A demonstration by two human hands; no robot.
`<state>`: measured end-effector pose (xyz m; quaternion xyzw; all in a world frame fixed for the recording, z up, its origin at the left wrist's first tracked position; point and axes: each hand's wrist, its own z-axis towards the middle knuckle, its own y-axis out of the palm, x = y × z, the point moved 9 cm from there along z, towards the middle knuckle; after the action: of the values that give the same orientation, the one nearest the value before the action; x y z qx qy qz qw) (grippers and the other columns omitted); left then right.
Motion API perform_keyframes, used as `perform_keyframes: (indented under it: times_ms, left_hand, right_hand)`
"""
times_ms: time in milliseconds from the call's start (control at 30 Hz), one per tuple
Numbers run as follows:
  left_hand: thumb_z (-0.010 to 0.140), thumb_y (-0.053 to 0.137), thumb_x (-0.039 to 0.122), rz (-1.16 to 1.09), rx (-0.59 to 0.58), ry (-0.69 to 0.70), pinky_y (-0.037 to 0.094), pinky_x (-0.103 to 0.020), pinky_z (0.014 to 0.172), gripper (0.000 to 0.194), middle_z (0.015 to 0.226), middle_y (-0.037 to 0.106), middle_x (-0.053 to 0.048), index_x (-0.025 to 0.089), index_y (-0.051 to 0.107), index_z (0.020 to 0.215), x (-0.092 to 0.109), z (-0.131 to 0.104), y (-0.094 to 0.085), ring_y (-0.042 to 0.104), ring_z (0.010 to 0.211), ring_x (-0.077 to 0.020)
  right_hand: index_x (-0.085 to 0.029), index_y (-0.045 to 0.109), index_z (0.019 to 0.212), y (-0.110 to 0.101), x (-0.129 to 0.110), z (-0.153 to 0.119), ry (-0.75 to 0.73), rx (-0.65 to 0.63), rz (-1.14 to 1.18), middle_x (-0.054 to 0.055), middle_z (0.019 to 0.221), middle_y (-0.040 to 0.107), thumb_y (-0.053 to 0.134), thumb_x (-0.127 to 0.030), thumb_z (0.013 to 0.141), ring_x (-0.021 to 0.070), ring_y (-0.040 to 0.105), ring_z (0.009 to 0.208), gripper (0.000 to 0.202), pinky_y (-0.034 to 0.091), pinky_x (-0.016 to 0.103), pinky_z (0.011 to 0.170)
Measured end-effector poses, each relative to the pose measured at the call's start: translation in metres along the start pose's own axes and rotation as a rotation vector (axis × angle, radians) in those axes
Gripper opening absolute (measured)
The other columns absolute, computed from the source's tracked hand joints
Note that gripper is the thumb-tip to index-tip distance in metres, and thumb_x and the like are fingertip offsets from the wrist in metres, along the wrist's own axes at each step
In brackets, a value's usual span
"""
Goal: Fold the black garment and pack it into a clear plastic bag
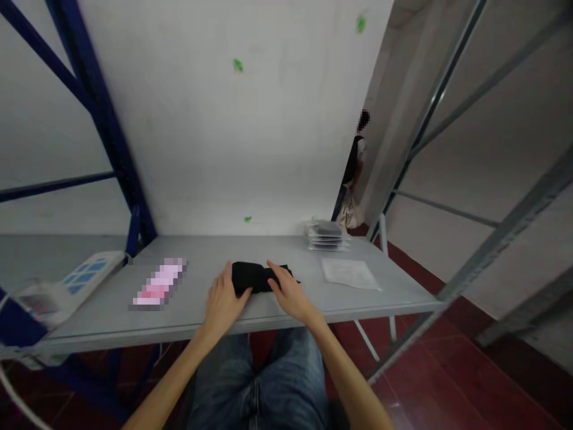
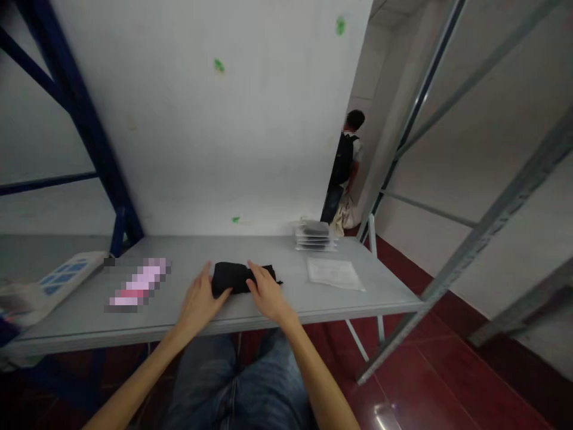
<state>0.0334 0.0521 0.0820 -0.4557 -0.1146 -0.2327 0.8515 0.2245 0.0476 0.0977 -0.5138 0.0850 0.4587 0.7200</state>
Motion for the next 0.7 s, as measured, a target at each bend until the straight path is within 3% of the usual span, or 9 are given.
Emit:
perform_keyframes:
  times_ms: [67,133,267,367,467,567,633,700]
  left_hand:
    - [0.090,0.067,0.043,0.046,0.047,-0.026,0.052,-0.053,0.097,0.084,0.122,0.062,-0.018,0.014,0.029,0.159,-0.008,0.005,-0.014,0.061,0.116,-0.0377]
    - [0.091,0.065,0.036,0.050,0.038,0.046,0.052,-0.053,0.099,0.066,0.123,0.060,-0.016,0.019,0.044,0.151,-0.003,0.009,-0.017,0.059,0.117,-0.0364]
    - [0.093,0.057,0.026,-0.049,-0.084,0.244,0.052,-0.047,0.101,0.036,0.117,0.066,-0.010,0.026,0.062,0.128,0.019,0.010,-0.002,0.063,0.112,-0.0304]
    - [0.097,0.049,0.028,-0.127,-0.135,0.220,0.054,-0.042,0.094,0.025,0.111,0.069,-0.009,0.025,0.064,0.116,0.017,0.010,0.010,0.068,0.103,-0.0271]
    - [0.097,0.047,0.032,-0.203,-0.092,0.008,0.056,-0.039,0.081,0.029,0.101,0.070,-0.006,0.023,0.055,0.124,-0.012,0.012,0.011,0.070,0.089,-0.0243]
    - [0.090,0.053,0.034,-0.201,-0.021,-0.222,0.055,-0.038,0.072,0.048,0.093,0.067,-0.004,0.018,0.043,0.134,-0.049,0.013,0.004,0.070,0.079,-0.0242]
    - [0.089,0.055,0.037,-0.138,0.044,-0.228,0.057,-0.042,0.077,0.051,0.097,0.064,-0.006,0.016,0.042,0.134,-0.056,0.015,-0.006,0.069,0.087,-0.0274]
    - [0.088,0.057,0.038,-0.081,0.121,-0.140,0.056,-0.049,0.088,0.052,0.107,0.062,-0.012,0.014,0.044,0.133,-0.048,0.017,-0.019,0.066,0.102,-0.0320]
  right_hand:
    - [-0.025,0.044,0.158,-0.002,0.006,-0.003,0.055,-0.037,-0.084,0.009,0.155,0.054,0.040,-0.033,0.108,0.0207,0.047,0.145,0.051,0.035,0.041,0.123]
    - [-0.021,0.053,0.151,-0.001,0.015,-0.007,0.105,-0.112,-0.181,0.011,0.151,0.058,0.044,-0.032,0.107,0.0227,0.051,0.142,0.047,0.037,0.040,0.122]
    - [-0.016,0.063,0.142,-0.002,0.033,-0.014,0.191,-0.205,-0.343,0.015,0.148,0.061,0.051,-0.032,0.104,0.0265,0.052,0.142,0.042,0.037,0.040,0.121]
    - [-0.017,0.065,0.140,-0.010,0.044,-0.016,0.255,-0.201,-0.413,0.014,0.148,0.061,0.052,-0.034,0.104,0.0277,0.054,0.140,0.041,0.039,0.041,0.119]
    - [-0.017,0.067,0.137,-0.023,0.058,-0.020,0.327,-0.196,-0.485,0.015,0.146,0.063,0.053,-0.034,0.103,0.0304,0.058,0.135,0.040,0.040,0.044,0.116]
    - [-0.017,0.066,0.137,-0.034,0.068,-0.024,0.348,-0.195,-0.518,0.015,0.144,0.064,0.054,-0.030,0.103,0.0297,0.059,0.135,0.038,0.039,0.044,0.116]
    - [-0.017,0.064,0.138,-0.036,0.073,-0.025,0.337,-0.198,-0.523,0.014,0.144,0.064,0.053,-0.028,0.103,0.0288,0.058,0.135,0.039,0.038,0.043,0.117]
    - [-0.017,0.064,0.137,-0.035,0.075,-0.024,0.324,-0.196,-0.525,0.015,0.142,0.065,0.053,-0.027,0.102,0.0283,0.058,0.134,0.038,0.038,0.042,0.117]
